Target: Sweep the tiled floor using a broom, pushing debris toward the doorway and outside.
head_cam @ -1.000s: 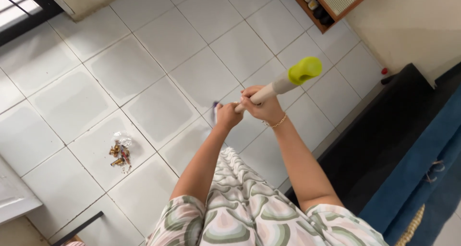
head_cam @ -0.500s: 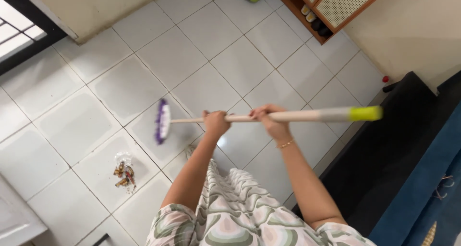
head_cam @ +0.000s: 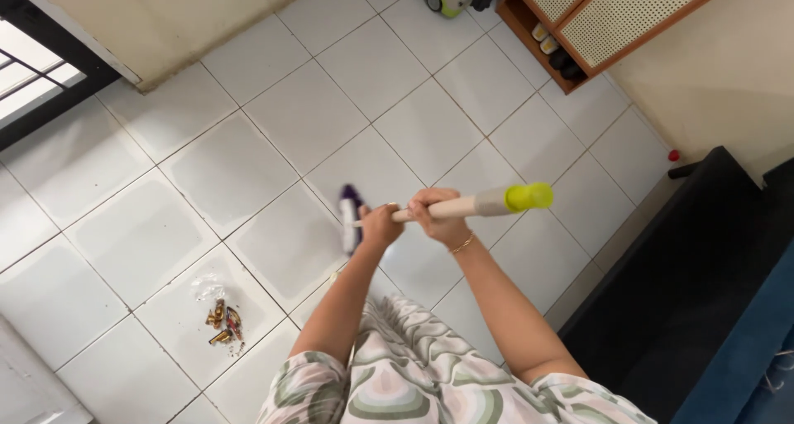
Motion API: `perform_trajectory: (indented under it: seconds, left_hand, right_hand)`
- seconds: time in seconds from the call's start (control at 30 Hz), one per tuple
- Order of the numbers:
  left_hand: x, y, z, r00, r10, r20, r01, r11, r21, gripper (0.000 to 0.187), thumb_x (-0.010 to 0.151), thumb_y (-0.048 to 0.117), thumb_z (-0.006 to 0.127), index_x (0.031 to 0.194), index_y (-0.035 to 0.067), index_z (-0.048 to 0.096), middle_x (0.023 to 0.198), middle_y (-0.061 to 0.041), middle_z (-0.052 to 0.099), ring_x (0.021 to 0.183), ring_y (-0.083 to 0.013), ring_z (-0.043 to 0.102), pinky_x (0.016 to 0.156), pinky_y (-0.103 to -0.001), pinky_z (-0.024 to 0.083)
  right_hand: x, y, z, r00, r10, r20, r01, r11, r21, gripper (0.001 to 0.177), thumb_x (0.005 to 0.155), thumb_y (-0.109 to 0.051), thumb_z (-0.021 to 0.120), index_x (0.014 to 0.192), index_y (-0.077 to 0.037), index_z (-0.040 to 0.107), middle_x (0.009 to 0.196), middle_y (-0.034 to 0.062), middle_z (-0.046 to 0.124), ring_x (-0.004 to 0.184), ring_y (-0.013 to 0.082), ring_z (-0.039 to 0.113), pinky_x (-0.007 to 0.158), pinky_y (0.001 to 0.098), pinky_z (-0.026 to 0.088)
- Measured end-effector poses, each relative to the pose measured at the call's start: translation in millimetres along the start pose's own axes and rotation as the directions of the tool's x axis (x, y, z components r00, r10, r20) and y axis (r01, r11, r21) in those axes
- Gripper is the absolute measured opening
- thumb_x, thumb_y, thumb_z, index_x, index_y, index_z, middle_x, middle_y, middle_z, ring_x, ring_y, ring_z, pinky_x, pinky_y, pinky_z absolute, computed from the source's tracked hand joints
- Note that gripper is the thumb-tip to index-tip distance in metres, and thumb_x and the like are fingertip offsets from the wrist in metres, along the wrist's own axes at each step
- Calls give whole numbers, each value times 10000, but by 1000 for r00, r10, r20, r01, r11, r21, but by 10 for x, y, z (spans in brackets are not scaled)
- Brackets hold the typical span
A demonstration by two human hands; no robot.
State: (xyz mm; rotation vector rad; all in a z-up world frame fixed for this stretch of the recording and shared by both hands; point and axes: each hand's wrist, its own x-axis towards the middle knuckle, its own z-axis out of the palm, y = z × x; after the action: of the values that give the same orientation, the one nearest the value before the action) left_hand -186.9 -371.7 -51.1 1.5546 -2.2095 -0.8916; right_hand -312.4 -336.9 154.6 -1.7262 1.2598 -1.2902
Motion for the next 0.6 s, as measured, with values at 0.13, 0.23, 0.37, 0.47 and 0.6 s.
perform_trajectory:
  seconds: [0.13, 0.23, 0.37, 0.47, 0.6]
  left_hand:
    - [85, -496, -258, 997, -75, -3, 75, 995, 60, 174, 866, 332, 656, 799, 205, 754, 819, -46, 748, 754, -276, 685, 941, -500, 300]
    - [290, -510, -378, 993, -115, -10, 115, 978, 174, 356, 986, 455, 614, 780, 193, 741, 812, -43, 733, 750, -270, 682, 937, -476, 324]
    - [639, 117, -677, 999, -47, -21, 50, 987, 154, 366, 936, 459, 667, 729, 164, 726, 704, -58, 692, 674, -276, 635, 911, -455, 314]
    - [821, 566, -585, 994, 59, -93, -55, 997, 45, 240, 852, 365, 704, 742, 152, 713, 706, -43, 689, 668, -266, 621, 880, -433, 323]
    - [1050, 695, -329, 982, 91, -164, -119, 979, -167, 27, 782, 177, 677, 779, 173, 703, 761, -6, 710, 710, -234, 635, 872, -417, 335]
  right_hand:
    - [63, 238, 274, 994, 111, -10, -106, 967, 230, 172, 934, 46, 596, 768, 42, 641, 760, 93, 701, 728, 137, 683, 673, 278, 579]
    - [175, 332, 153, 976, 213, -39, -200, 955, 219, 192, 936, 80, 577, 774, 58, 676, 763, 119, 719, 762, 173, 714, 703, 304, 611]
    - [451, 170, -416, 970, 214, -113, -167, 930, 326, 171, 967, 71, 555, 812, 59, 628, 800, 120, 707, 812, 198, 743, 791, 354, 659]
    - [782, -361, -722, 994, 57, -90, -44, 988, 146, 203, 977, 56, 558, 787, 55, 629, 763, 113, 686, 759, 190, 721, 762, 342, 648]
    - [1228, -735, -594, 993, -78, 92, 102, 953, -287, 170, 850, -8, 753, 716, 46, 664, 636, 128, 635, 558, 201, 568, 536, 326, 481]
